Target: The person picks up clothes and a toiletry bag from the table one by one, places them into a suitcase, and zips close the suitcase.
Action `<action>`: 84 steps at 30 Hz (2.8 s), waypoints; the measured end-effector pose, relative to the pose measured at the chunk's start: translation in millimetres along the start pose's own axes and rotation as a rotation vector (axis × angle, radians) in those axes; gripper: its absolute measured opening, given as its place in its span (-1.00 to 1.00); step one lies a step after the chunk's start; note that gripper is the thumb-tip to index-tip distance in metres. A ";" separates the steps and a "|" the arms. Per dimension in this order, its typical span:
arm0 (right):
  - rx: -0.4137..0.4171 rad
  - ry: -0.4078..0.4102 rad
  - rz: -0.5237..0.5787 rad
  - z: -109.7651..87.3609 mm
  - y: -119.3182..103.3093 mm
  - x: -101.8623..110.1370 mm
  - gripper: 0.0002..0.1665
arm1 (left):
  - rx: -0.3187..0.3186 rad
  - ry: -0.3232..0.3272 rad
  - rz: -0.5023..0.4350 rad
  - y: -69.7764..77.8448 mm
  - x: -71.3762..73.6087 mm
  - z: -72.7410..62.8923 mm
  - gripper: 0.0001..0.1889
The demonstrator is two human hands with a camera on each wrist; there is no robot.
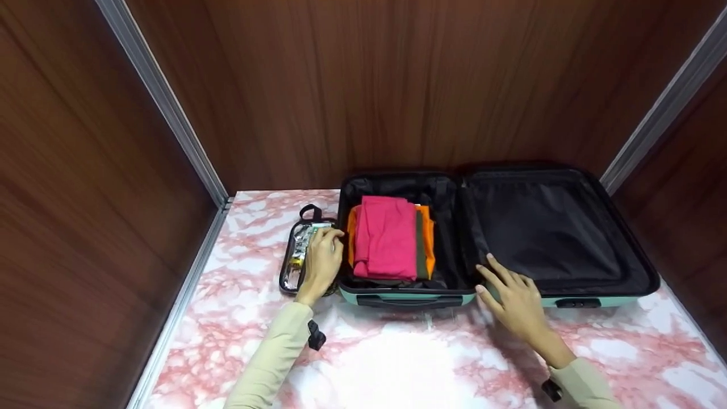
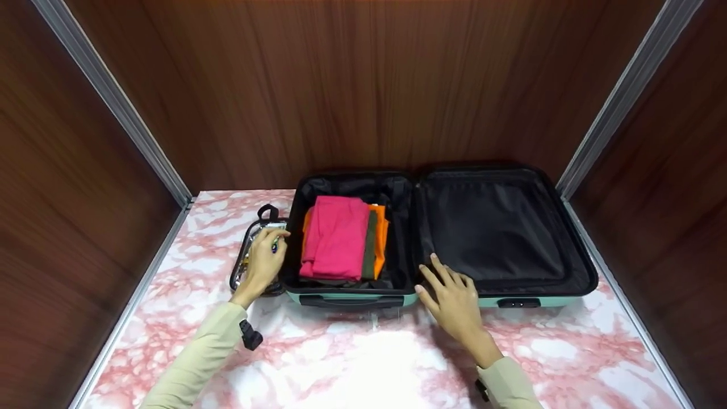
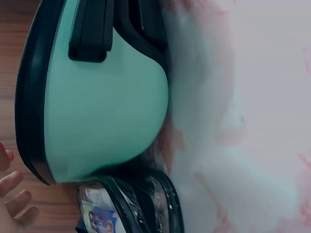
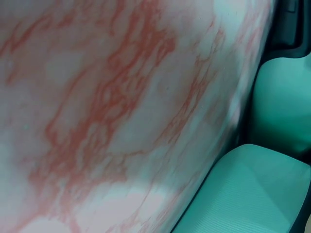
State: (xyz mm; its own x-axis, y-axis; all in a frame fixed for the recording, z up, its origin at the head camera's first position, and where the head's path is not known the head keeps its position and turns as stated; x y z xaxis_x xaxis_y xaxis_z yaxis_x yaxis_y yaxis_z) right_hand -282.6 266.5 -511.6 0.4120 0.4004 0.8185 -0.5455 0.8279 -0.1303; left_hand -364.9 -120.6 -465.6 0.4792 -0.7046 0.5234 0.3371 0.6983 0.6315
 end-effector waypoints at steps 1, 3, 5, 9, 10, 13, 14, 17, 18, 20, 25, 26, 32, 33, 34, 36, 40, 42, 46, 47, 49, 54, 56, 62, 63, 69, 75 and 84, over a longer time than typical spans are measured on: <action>0.002 0.003 -0.002 0.0 -0.2 0.2 -0.41 | 0.003 0.004 -0.008 -2.1 1.3 -0.7 -0.84; 0.004 0.005 -0.007 0.0 -0.4 0.1 -0.41 | 0.011 0.008 -0.006 -6.6 3.2 -2.0 -0.83; 0.005 0.001 -0.012 0.2 0.0 0.0 -0.42 | 0.016 0.018 0.010 -10.3 4.6 -2.9 -0.82; 0.003 -0.009 -0.017 -0.6 0.1 -0.9 -0.42 | 0.041 0.019 0.031 -18.8 6.3 -5.6 -0.80; 0.002 -0.009 -0.016 -0.8 0.1 -0.8 -0.42 | 0.048 0.013 0.029 -20.9 6.0 -6.6 -0.80; 0.004 -0.009 -0.017 -0.9 0.5 -0.4 -0.41 | 0.067 -0.015 0.024 -25.1 4.3 -9.3 -0.80; 0.005 -0.008 -0.018 -0.9 0.7 -0.3 -0.41 | 0.074 -0.026 0.030 -26.3 3.4 -9.9 -0.81; 0.005 -0.008 -0.016 -0.5 1.2 -0.9 -0.41 | 0.090 -0.044 0.055 -30.2 3.0 -10.9 -0.82; 0.004 -0.009 -0.014 -0.4 1.1 -1.2 -0.41 | 0.094 -0.042 0.070 -32.3 3.6 -11.0 -0.83; 0.004 -0.009 -0.012 -0.2 1.0 -0.6 -0.41 | 0.112 -0.043 0.092 -37.3 5.5 -11.0 -0.83; 0.002 -0.012 -0.008 0.4 0.6 -0.6 -0.41 | 0.177 -0.022 0.137 -56.9 16.0 -11.5 -0.83; 0.001 -0.012 -0.009 0.6 0.7 -0.5 -0.41 | 0.192 -0.020 0.141 -61.6 17.9 -11.9 -0.83; 0.001 -0.002 -0.014 0.3 1.9 0.4 -0.41 | 0.332 -0.064 0.200 -89.6 25.3 -16.8 -0.71; 0.005 -0.001 -0.017 0.1 1.7 0.3 -0.41 | 0.364 -0.077 0.217 -94.1 26.2 -18.3 -0.68; 0.009 -0.002 -0.020 0.0 1.4 0.1 -0.41 | 0.390 -0.085 0.234 -98.0 27.4 -19.9 -0.65; 0.017 0.000 -0.028 -0.1 0.8 0.0 -0.41 | 0.429 -0.094 0.256 -104.7 29.7 -22.9 -0.61; 0.011 0.001 -0.031 -1.2 0.9 0.1 -0.41 | 0.474 -0.096 0.269 -114.8 33.8 -28.5 -0.57; 0.004 -0.003 -0.026 -1.9 1.0 -0.4 -0.41 | 0.500 -0.110 0.274 -119.2 35.1 -31.2 -0.55; 0.000 -0.014 -0.014 -2.7 -0.2 -1.8 -0.40 | 0.561 -0.180 0.315 -129.0 34.2 -38.3 -0.51; 0.000 -0.014 -0.011 -2.8 -0.6 -2.0 -0.40 | 0.576 -0.209 0.324 -131.4 32.9 -40.5 -0.50; 0.002 -0.010 -0.008 -2.8 -1.2 -2.1 -0.41 | 0.602 -0.268 0.334 -136.0 29.2 -45.3 -0.46; 0.012 0.007 -0.012 -2.3 -1.4 -1.7 -0.41 | 0.610 -0.376 0.357 -140.1 21.9 -53.0 -0.37; 0.015 0.012 -0.016 -2.2 -0.9 -1.4 -0.42 | 0.597 -0.386 0.369 -139.5 21.7 -53.1 -0.36; 0.013 0.008 -0.022 -1.9 0.5 -0.8 -0.42 | 0.628 -0.383 0.350 -142.0 23.6 -54.2 -0.25; 0.013 0.005 -0.020 -1.8 0.4 -0.9 -0.41 | 0.641 -0.384 0.343 -142.6 23.9 -54.7 -0.24; 0.017 -0.004 -0.014 -0.6 -0.8 -0.4 -0.40 | 0.695 -0.378 0.301 -141.4 26.5 -54.7 -0.30; 0.017 0.000 -0.018 0.4 -0.8 0.0 -0.41 | 0.701 -0.365 0.301 -139.3 29.7 -52.8 -0.31; 0.016 0.003 -0.017 1.1 -0.1 0.6 -0.41 | 0.701 -0.344 0.266 -141.1 33.7 -53.1 -0.43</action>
State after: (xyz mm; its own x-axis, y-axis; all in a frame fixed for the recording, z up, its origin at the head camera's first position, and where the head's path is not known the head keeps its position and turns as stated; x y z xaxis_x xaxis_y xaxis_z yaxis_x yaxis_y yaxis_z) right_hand -283.1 266.2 -510.5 0.4232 0.3873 0.8191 -0.5501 0.8282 -0.1074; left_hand -353.3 -236.2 -567.4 0.1584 -0.6054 0.7800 -0.3911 0.6869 0.6125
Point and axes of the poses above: each hand's wrist, its own z-axis towards the middle knuckle, its own x-axis out of the back of the hand, y = z × x, the point moved 9 cm from there along z, towards the middle knuckle, and after that the axes turned 7 degrees about x, right-handed, at the moved point
